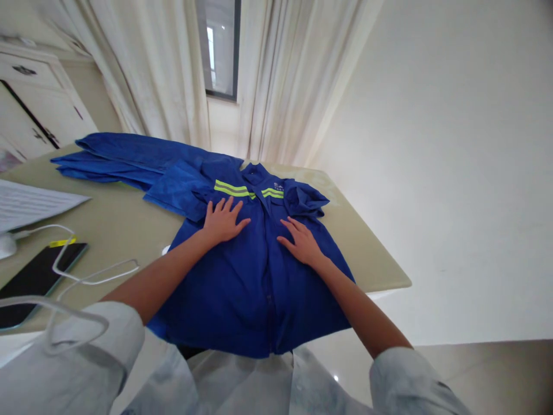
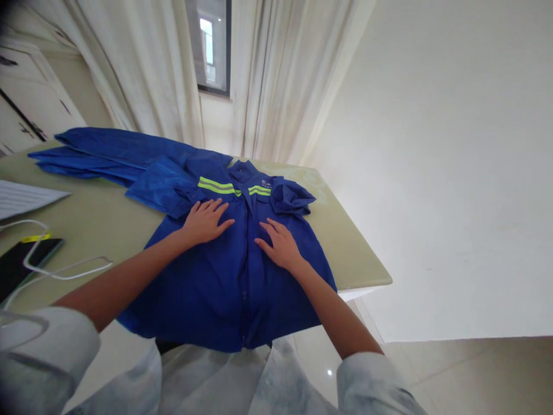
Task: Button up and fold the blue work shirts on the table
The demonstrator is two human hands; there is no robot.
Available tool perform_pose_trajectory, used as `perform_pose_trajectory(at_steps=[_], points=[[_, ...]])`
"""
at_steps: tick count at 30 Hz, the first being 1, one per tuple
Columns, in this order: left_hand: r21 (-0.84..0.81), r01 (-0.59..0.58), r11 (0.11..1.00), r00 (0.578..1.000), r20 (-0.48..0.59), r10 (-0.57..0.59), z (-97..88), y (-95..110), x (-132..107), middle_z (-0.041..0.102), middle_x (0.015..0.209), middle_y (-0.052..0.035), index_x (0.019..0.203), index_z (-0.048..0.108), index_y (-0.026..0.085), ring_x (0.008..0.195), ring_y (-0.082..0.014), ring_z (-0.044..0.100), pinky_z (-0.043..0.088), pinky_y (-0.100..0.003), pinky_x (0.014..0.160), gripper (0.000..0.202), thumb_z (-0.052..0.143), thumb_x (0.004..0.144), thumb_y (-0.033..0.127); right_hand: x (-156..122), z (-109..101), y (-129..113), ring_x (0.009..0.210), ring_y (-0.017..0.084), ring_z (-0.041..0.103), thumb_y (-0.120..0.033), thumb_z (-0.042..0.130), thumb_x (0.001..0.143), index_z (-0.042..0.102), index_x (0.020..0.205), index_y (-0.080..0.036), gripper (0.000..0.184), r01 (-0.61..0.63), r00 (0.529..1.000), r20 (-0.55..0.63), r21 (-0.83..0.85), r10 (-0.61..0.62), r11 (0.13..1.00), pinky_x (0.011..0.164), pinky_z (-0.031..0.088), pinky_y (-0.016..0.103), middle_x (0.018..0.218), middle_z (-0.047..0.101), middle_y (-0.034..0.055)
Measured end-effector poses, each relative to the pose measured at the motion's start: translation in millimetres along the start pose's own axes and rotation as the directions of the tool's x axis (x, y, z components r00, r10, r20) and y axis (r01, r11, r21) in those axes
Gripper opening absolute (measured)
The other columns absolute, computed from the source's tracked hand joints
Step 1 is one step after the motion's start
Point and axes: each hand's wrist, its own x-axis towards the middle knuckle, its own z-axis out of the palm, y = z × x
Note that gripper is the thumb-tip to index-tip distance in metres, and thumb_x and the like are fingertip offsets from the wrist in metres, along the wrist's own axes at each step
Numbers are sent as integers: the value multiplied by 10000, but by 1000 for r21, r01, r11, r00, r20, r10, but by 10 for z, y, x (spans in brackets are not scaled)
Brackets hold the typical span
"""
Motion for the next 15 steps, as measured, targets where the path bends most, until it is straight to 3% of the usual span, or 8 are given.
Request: perform_pose_trajectory(at_steps=[3,6,11,15], points=[[73,134,988,987,81,-140,210,-322,274,277,1736,-192,1664,374,252,1586,-489,220,96,-755,1227,837,374,996,756,348,129,451,1564,299,364,-620,456,1069,384,1656,-230,709,-180,980,54,-138,189,974,1277,292,472,1707,369,132],[75,187,980,967,160,-197,378,-525,401,223,1755,-179,1681,320,300,1598,-506,167,46,-776,1214,880,293,970,817,587,221,764,1586,302,327,-664,409,1069,336,1680,-234,751,-247,960,84,-204,268,947,1286,261,469,1720,346,127],[74,235,969,958,148,-244,482,-575,636,203,1762,-172,1690,292,294,1610,-471,160,28,-754,1225,887,252,972,814,935,308,960,1595,305,308,-706,379,1060,345,1678,-264,760,-254,959,77,-206,274,945,1289,242,470,1733,321,107],[76,232,970,970,61,-237,443,-543,767,304,1729,-175,1649,403,284,1547,-437,309,172,-710,1215,797,303,1005,743,1163,321,1060,1587,306,319,-703,392,1057,367,1668,-267,751,-261,958,76,-181,278,948,1280,249,469,1731,327,105]])
